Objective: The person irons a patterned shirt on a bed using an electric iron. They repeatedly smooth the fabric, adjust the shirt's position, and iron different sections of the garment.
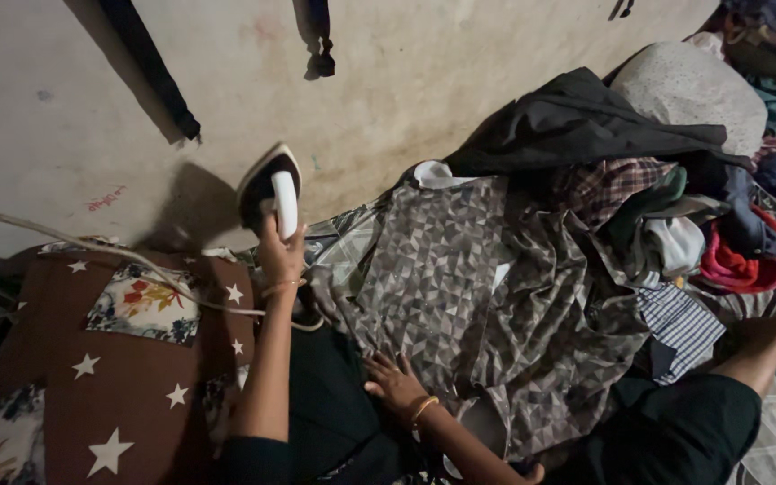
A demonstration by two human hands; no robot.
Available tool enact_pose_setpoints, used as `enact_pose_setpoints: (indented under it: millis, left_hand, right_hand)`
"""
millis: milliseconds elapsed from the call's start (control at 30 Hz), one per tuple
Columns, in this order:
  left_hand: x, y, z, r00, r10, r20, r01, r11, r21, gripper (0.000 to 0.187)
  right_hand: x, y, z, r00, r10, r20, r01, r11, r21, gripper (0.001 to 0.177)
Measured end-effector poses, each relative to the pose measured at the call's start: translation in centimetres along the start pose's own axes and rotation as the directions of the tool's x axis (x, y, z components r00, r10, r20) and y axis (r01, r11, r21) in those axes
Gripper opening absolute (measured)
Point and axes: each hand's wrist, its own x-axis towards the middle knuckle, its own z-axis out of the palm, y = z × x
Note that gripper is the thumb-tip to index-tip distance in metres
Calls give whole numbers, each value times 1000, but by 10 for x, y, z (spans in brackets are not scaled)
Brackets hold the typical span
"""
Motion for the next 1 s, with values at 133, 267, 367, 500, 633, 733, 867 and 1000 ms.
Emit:
enact_pose_setpoints:
  millis: [133, 267, 367, 500, 633, 733, 867, 1000]
  left_hand:
    - [12, 117, -51, 962, 251, -109, -245, 968, 61, 45]
    - [11, 223, -106, 849, 508, -144, -525, 840, -137, 45]
    - [-6, 269, -131, 900, 435, -36, -417, 831, -368, 45]
    - [-35, 282, -130, 976, 148, 161, -30, 820, -571, 42]
    - [-72, 265, -86, 940, 71, 334, 103, 874, -476, 45]
    - [-105, 251, -50, 909, 49, 413, 176, 855, -488, 50]
    - [-160, 258, -10, 832, -119, 542, 314, 906, -283, 55]
    - [-197, 280, 5, 907, 36, 420, 164, 888, -430, 54]
  right_hand:
    - [3, 8, 14, 999, 18, -36, -19, 999, -42, 63]
    - [6, 3, 12, 996, 22, -82, -26, 998, -50, 63]
    - [-2, -3, 3, 995, 38, -94, -42, 998, -39, 60]
    - [-33, -23, -7, 964, -31, -263, 45, 998, 45, 57]
    - [-92, -39, -28, 910, -99, -403, 172, 974, 149, 29]
    - [-135, -51, -64, 679, 404, -613, 1, 834, 552, 27]
    - [-144, -60, -137, 470, 606, -642, 306, 570, 762, 37]
    - [-128, -58, -195, 589, 630, -506, 109, 559, 822, 45]
